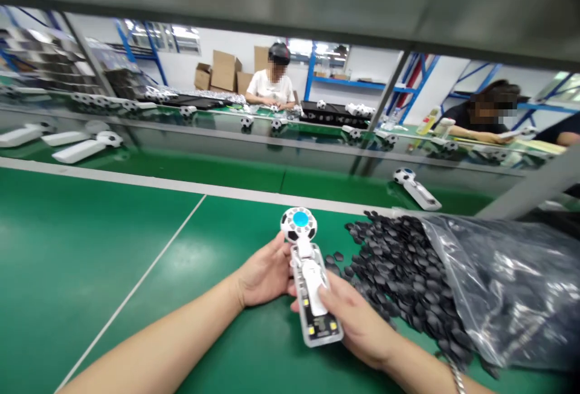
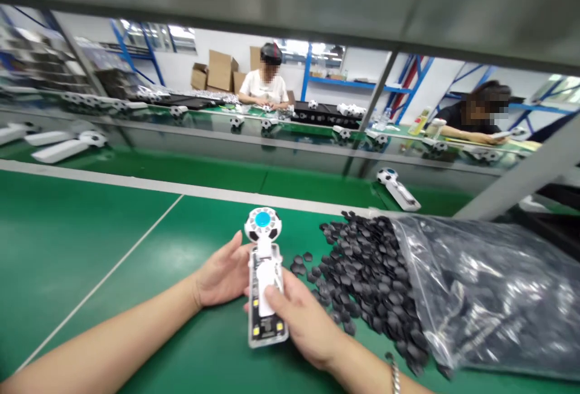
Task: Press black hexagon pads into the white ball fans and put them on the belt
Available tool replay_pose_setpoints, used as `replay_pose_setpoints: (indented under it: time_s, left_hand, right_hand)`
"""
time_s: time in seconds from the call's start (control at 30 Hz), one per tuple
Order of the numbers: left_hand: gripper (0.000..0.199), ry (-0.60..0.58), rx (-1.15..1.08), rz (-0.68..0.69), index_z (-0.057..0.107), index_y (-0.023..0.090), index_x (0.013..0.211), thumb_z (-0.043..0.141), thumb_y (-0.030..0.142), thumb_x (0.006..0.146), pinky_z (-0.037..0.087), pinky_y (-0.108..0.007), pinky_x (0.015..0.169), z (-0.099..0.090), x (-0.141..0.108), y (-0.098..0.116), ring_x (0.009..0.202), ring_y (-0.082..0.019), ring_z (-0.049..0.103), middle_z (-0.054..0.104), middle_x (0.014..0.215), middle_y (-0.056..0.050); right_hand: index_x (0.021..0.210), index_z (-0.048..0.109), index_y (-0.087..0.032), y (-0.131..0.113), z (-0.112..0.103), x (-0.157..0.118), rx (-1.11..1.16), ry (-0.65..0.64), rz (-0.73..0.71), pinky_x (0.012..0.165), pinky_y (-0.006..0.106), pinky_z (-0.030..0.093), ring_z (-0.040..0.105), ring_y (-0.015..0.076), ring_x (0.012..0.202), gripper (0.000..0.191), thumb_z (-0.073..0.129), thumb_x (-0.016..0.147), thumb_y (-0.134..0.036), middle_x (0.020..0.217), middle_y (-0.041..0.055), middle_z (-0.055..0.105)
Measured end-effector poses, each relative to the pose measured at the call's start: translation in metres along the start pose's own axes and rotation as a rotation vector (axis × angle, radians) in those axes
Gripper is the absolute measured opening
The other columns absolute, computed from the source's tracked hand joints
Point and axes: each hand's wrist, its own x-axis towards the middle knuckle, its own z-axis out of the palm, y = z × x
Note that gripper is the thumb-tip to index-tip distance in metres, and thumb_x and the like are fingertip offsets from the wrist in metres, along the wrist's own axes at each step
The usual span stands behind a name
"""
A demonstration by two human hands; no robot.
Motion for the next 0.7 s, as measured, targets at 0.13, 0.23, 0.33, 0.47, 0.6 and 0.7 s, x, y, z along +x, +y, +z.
replay_pose_setpoints:
  time_s: [0.13, 0.23, 0.33, 0.47, 0.6, 0.7]
  left_hand:
    - [0.058, 0.116, -0.198, 0.037, 0.055, 0.013, 0.095, 0.037, 0.065, 0.077, 0.042, -0.042, 0.077, -0.008, 0.010, 0.004, 0.087, -0.023, 0.055, 0.056, 0.095, -0.010]
    - [0.061, 0.146, -0.228, 0.053, 0.054, 0.012, 0.097, 0.036, 0.067, 0.076, 0.040, -0.047, 0.079, -0.011, 0.013, 0.007, 0.089, -0.024, 0.054, 0.054, 0.102, -0.013]
    - [0.060, 0.139, -0.239, 0.060, 0.054, 0.012, 0.096, 0.035, 0.066, 0.077, 0.040, -0.047, 0.078, -0.013, 0.013, 0.005, 0.087, -0.024, 0.054, 0.054, 0.102, -0.013]
    - [0.059, 0.123, -0.262, 0.074, 0.055, 0.012, 0.095, 0.034, 0.065, 0.078, 0.039, -0.048, 0.075, -0.019, 0.017, 0.001, 0.083, -0.024, 0.055, 0.053, 0.100, -0.014]
    - [0.060, 0.103, -0.280, 0.081, 0.056, 0.012, 0.095, 0.038, 0.066, 0.075, 0.039, -0.048, 0.074, -0.024, 0.021, -0.001, 0.082, -0.024, 0.055, 0.053, 0.099, -0.014]
    - [0.059, 0.105, -0.264, 0.078, 0.057, 0.012, 0.094, 0.038, 0.066, 0.076, 0.040, -0.047, 0.074, -0.023, 0.021, -0.001, 0.082, -0.024, 0.055, 0.054, 0.098, -0.014]
  right_hand:
    - [0.100, 0.058, -0.014, -0.038, -0.020, 0.054, -0.052, 0.223, -0.014, 0.064, 0.027, 0.048, 0.061, 0.0168, 0.075, 0.041, 0.051, 0.081, -0.049, 0.092, 0.0093, 0.065]
    - [0.094, 0.060, -0.015, -0.067, -0.042, 0.127, -0.243, 0.417, -0.140, 0.065, 0.025, 0.048, 0.061, 0.0155, 0.076, 0.036, 0.051, 0.081, -0.047, 0.094, 0.0077, 0.065]
    - [0.098, 0.058, -0.013, -0.083, -0.062, 0.198, -0.443, 0.550, -0.138, 0.067, 0.025, 0.048, 0.061, 0.0153, 0.079, 0.035, 0.039, 0.089, -0.041, 0.097, 0.0090, 0.065]
    - [0.102, 0.055, -0.012, -0.083, -0.080, 0.255, -0.644, 0.690, -0.048, 0.075, 0.032, 0.048, 0.059, 0.0167, 0.087, 0.034, 0.039, 0.090, -0.038, 0.101, 0.0088, 0.061]
    - [0.109, 0.052, -0.015, -0.081, -0.089, 0.271, -0.890, 0.844, 0.074, 0.086, 0.044, 0.042, 0.053, 0.0208, 0.100, 0.031, 0.048, 0.087, -0.036, 0.113, 0.0081, 0.053]
    - [0.113, 0.051, -0.014, -0.087, -0.086, 0.262, -1.032, 0.882, 0.072, 0.092, 0.049, 0.036, 0.046, 0.0260, 0.110, 0.035, 0.047, 0.086, -0.037, 0.120, 0.0124, 0.049]
